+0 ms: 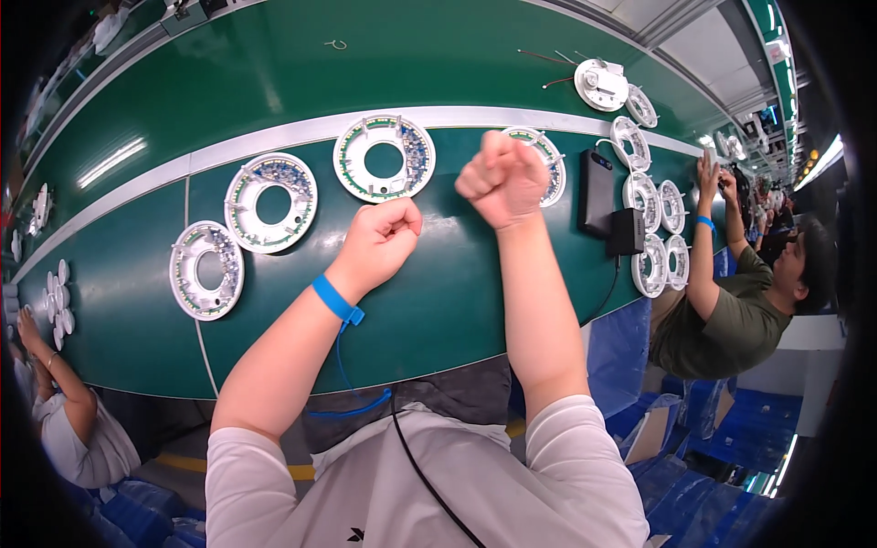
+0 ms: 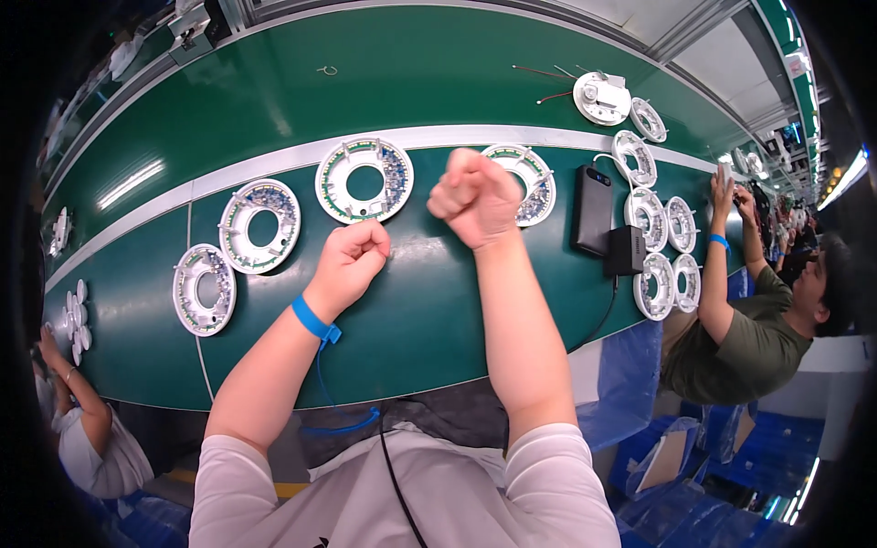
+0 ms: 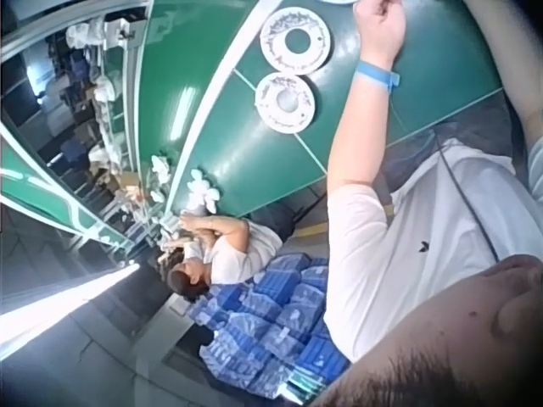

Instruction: Assembling circular LED light fixture components on a production line.

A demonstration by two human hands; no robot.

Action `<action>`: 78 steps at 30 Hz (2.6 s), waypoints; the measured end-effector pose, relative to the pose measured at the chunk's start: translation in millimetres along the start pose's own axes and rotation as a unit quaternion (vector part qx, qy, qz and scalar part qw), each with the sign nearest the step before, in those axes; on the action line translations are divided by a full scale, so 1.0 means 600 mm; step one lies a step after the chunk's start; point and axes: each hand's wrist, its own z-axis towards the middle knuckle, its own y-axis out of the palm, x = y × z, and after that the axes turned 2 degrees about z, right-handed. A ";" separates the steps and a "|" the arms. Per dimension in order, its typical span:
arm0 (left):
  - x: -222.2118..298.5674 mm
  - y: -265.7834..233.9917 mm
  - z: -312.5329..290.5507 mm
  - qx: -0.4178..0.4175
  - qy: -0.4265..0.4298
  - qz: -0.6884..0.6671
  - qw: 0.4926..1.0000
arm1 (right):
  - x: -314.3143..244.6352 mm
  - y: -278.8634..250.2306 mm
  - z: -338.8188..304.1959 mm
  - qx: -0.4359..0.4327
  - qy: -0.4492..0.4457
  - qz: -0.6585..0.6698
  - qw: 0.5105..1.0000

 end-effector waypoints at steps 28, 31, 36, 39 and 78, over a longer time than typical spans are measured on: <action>-0.035 0.136 0.223 -0.007 0.054 0.188 0.981 | -0.434 -0.264 0.042 0.535 0.077 -0.474 0.695; -0.042 0.145 0.238 -0.034 0.083 0.249 0.964 | -0.428 -0.260 0.037 0.545 0.094 -0.436 0.710; -0.027 0.147 0.213 -0.092 0.075 0.371 0.921 | -0.382 -0.188 0.005 0.530 0.060 -0.430 0.728; -0.025 0.143 0.166 -0.071 0.072 0.390 0.915 | -0.323 -0.106 -0.025 0.529 0.004 -0.379 0.759; 0.102 0.024 -0.179 -0.127 0.102 0.551 0.818 | 0.021 0.166 -0.354 0.116 -0.119 -0.899 0.406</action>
